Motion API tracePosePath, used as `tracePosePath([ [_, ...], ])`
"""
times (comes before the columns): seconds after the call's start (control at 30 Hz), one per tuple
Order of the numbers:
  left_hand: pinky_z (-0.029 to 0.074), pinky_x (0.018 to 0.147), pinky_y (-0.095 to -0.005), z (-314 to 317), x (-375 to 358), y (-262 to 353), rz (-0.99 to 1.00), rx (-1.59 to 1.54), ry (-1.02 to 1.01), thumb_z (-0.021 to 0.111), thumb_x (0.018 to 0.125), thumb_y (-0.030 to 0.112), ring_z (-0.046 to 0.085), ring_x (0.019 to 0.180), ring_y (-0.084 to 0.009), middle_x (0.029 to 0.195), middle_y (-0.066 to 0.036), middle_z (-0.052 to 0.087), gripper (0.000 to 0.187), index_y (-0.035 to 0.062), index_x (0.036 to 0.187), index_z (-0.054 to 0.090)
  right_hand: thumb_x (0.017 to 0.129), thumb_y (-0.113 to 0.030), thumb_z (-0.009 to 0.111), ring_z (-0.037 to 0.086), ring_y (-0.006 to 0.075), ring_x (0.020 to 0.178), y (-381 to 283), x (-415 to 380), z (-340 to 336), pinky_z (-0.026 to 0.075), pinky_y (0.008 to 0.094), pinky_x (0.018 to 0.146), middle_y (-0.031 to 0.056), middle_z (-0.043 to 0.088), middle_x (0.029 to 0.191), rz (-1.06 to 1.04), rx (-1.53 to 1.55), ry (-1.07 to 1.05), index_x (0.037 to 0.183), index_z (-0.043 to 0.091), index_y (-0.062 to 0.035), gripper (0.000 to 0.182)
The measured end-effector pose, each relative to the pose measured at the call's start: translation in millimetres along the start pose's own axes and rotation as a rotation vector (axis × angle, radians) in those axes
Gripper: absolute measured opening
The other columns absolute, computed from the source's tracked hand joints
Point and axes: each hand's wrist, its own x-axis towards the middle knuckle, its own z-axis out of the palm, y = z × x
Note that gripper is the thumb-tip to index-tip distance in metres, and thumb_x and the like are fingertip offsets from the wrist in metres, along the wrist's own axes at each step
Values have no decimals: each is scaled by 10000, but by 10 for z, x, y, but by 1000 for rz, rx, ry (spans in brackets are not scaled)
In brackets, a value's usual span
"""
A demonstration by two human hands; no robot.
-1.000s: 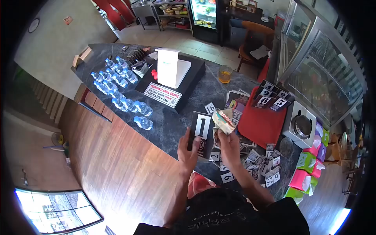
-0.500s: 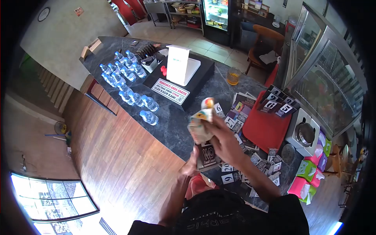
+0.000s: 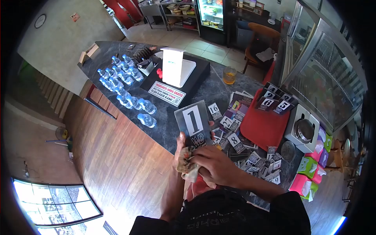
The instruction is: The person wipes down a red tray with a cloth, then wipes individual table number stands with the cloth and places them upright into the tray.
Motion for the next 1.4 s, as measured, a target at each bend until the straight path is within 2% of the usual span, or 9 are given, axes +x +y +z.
tracePosePath([
  [0.1, 539, 912, -440, 185, -60, 4, -49, 187, 140, 565, 835, 757, 597, 1122, -344, 1402, -255, 494, 1050, -6, 1505, 299, 726, -32, 706, 616, 309, 979, 58, -93, -100, 478, 429, 825, 96, 620, 1034, 13, 27, -14, 985, 661, -57, 264],
  [0.47, 559, 913, -528, -4, 49, 17, 55, 71, 89, 389, 912, 764, 656, 1056, -408, 1338, -261, 535, 940, 31, 1498, 336, 852, -52, 641, 612, 291, 861, 129, -418, -149, 472, 407, 780, 124, 624, 969, 127, -166, 188, 1103, 611, -15, 255],
  [0.57, 472, 1039, -527, 91, 82, -218, 126, 32, 105, 425, 901, 759, 635, 1085, -341, 1378, -204, 523, 919, 66, 1500, 353, 1009, -86, 425, 620, 158, 1019, 264, -801, 202, 521, 368, 808, 67, 626, 1077, 693, 776, 321, 1248, 554, 4, 286],
  [0.63, 480, 1025, -508, 97, 146, -546, 198, 105, 189, 460, 899, 742, 622, 1109, -318, 1383, -182, 525, 914, 41, 1479, 374, 1037, -124, 410, 622, 190, 1076, 129, -798, 317, 524, 366, 902, 76, 622, 1141, 851, 1399, 800, 1294, 518, -2, 305],
  [0.87, 412, 1042, -392, -87, 464, -1426, 60, 745, 16, 725, 850, 140, 470, 1234, -230, 1437, -137, 383, 909, 13, 1536, 143, 1004, -155, 480, 656, 194, 982, 92, -1583, 208, 528, 346, 882, 88, 666, 1110, 1070, 1319, 1030, 1217, 569, 6, 281],
  [0.93, 409, 1033, -412, -84, 626, -1759, 75, 972, -50, 791, 795, 127, 433, 1238, -251, 1419, -150, 338, 1010, 23, 1533, 111, 993, -175, 491, 666, 186, 921, -49, -1827, 110, 541, 329, 813, 84, 678, 1060, 1000, 416, 715, 1167, 595, 1, 269],
  [0.97, 416, 1025, -427, -90, 685, -2025, 78, 980, -31, 825, 766, 128, 415, 1249, -270, 1409, -154, 325, 1056, 27, 1528, 101, 987, -182, 493, 663, 176, 891, 36, -1878, 151, 542, 319, 774, 75, 678, 1001, 1128, 1185, 1174, 1116, 614, -10, 247],
  [1.1, 265, 1087, -598, 103, 844, -2802, 167, 1337, 37, 912, 599, 521, 315, 1270, -483, 1396, -344, 284, 1345, -66, 1497, 101, 982, -163, 470, 661, 200, 920, 208, -2280, 137, 546, 351, 821, 86, 666, 1041, 1116, 1097, 1479, 1140, 594, -8, 253],
  [1.4, 285, 1063, -575, 40, 1356, -4001, 94, 1427, 234, 853, 578, 665, 328, 1231, -477, 1328, -338, 303, 1371, -116, 1460, 150, 988, -118, 428, 674, 214, 964, 308, -2588, -107, 544, 360, 870, 110, 677, 1077, 1090, 1048, 1622, 1168, 572, 16, 266],
])
